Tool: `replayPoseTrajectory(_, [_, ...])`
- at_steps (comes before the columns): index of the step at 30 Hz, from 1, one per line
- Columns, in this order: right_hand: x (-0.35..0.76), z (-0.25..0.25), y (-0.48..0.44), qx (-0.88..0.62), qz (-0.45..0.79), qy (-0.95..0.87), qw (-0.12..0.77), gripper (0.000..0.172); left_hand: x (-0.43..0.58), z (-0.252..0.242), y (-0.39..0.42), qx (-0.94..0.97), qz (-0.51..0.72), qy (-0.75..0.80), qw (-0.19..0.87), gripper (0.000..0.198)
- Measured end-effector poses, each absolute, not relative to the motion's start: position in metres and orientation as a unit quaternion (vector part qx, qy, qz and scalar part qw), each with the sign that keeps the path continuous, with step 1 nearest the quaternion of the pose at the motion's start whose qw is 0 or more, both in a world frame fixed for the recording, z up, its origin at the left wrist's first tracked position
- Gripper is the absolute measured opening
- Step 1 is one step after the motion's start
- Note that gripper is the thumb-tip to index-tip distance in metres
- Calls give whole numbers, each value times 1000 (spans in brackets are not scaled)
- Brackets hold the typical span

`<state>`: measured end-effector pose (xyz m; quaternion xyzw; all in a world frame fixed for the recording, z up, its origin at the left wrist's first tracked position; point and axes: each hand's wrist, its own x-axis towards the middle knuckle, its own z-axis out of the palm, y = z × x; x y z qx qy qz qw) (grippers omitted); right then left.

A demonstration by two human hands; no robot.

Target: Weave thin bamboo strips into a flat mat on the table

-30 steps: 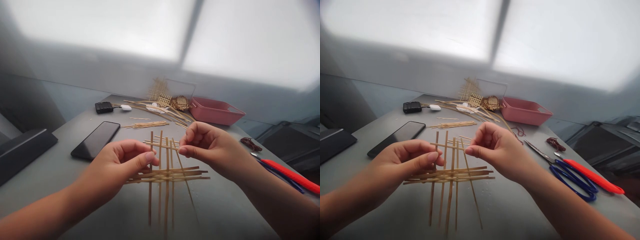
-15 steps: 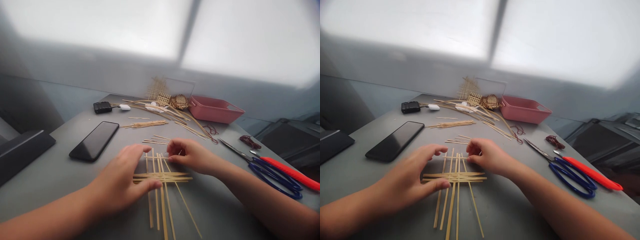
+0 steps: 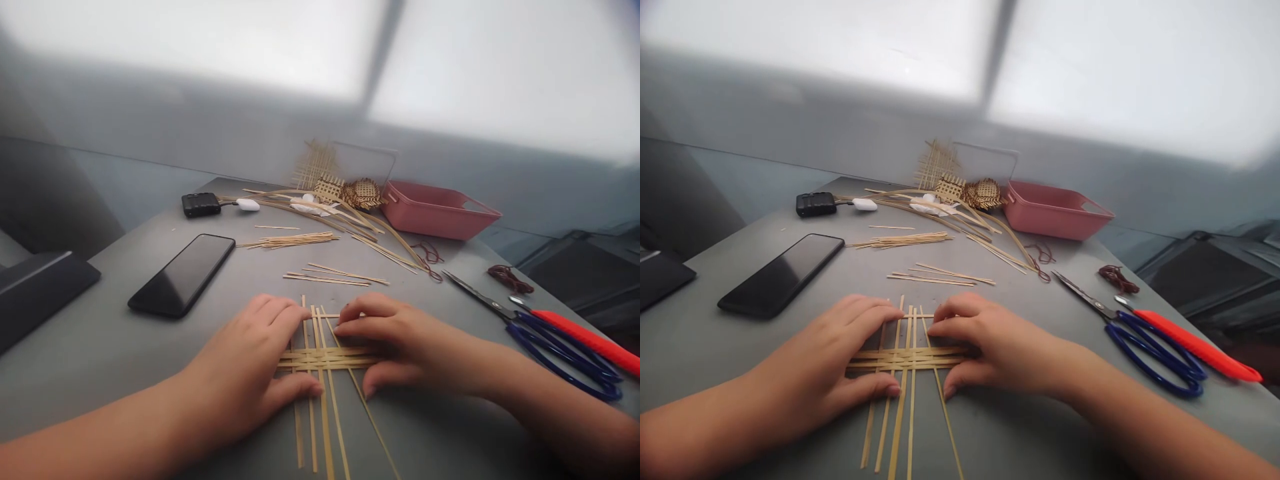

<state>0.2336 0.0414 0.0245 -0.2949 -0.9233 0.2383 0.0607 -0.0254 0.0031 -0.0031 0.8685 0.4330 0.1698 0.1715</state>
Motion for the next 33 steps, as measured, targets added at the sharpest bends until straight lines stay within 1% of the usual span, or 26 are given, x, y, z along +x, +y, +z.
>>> replayPoseTrajectory(6, [231,7,31,-293,179,-930,127,44,-25,-5,3,872,162,435,155,54])
replayPoseTrajectory(12, [222,7,23,-332,157,-920,134,34,-23,-4,5,869,162,439,163,57])
replayPoseTrajectory(14, [222,6,21,-349,161,-913,134,34,-23,-3,6,868,157,441,167,58])
replayPoseTrajectory(15, [222,6,21,-360,162,-909,134,39,-22,-3,6,868,154,442,167,58])
replayPoseTrajectory(18, [221,6,21,-410,166,-887,130,70,-22,-1,7,867,145,447,165,62])
replayPoseTrajectory(19, [221,7,22,-426,171,-880,123,78,-22,-1,7,867,142,448,164,64])
replayPoseTrajectory(21, [221,9,25,-440,188,-871,109,82,-22,0,6,868,137,448,166,65])
replayPoseTrajectory(22, [223,10,28,-438,200,-870,104,79,-22,0,6,868,134,448,169,65])
replayPoseTrajectory(23, [225,12,32,-432,211,-871,104,70,-22,0,6,867,132,449,172,65])
replayPoseTrajectory(26, [236,18,46,-421,208,-874,124,31,-23,0,5,864,130,453,177,65])
replayPoseTrajectory(30, [251,21,66,-456,194,-864,93,18,-23,1,5,865,130,452,178,63])
replayPoseTrajectory(33, [252,20,72,-456,210,-861,81,18,-23,2,6,865,130,451,176,61])
